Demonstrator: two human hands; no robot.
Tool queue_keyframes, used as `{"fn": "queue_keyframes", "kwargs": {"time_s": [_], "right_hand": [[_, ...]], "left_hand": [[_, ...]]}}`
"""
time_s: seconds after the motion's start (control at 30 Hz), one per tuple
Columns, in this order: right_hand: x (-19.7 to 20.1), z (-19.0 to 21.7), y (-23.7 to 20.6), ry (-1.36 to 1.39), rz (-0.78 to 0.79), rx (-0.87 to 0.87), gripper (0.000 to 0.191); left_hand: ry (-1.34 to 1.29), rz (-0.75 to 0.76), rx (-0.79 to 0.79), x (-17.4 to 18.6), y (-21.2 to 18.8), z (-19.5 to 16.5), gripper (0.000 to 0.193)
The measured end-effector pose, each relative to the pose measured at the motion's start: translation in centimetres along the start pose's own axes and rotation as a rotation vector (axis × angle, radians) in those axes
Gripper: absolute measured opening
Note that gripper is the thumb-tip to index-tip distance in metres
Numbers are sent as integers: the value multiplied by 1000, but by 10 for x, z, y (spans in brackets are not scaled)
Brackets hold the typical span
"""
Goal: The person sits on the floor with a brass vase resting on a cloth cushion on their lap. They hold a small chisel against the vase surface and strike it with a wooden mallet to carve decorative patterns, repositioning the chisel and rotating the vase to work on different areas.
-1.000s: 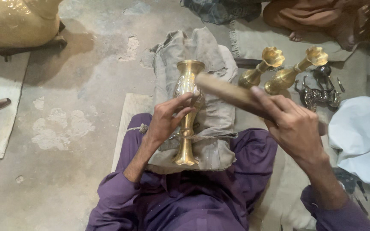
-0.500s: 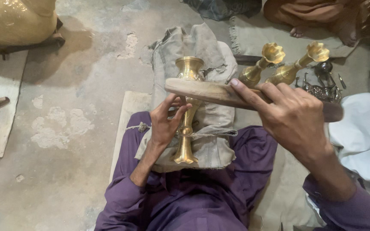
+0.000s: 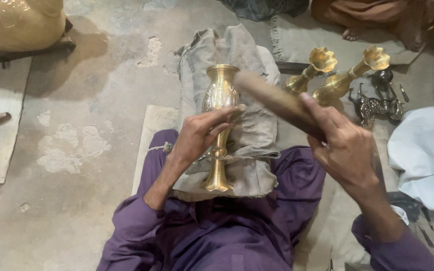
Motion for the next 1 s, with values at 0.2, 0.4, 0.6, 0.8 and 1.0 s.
{"fn": "queue_keyframes", "kwargs": {"time_s": [0.2,0.4,0.6,0.8,1.0], "right_hand": [[-18,-9,-36,220,-279,71,77],[-48,-32,-56,241,-147,-179,81],[-51,-35,-52,343,-124,-195,87],[-50,-26,-39,321,-82,-123,78],[-51,-20,-29,15,97,-15,83]], "left_hand": [[67,241,-75,0,15,-5,46],[-8,187,-159,2,10,0,44],[-132,116,16,5,0,19,47],[-45,126,-116,6,1,22,42],[-104,151,-149,7,1,19,42]]}}
Point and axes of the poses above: each hand's wrist, its own y-axis towards the middle knuckle, its own x-axis out of the back of the hand, z = x × y, the point moved 5 cm from there along y, towards the middle knuckle, and after that the axes turned 12 degrees about y, right-handed, at the moved point
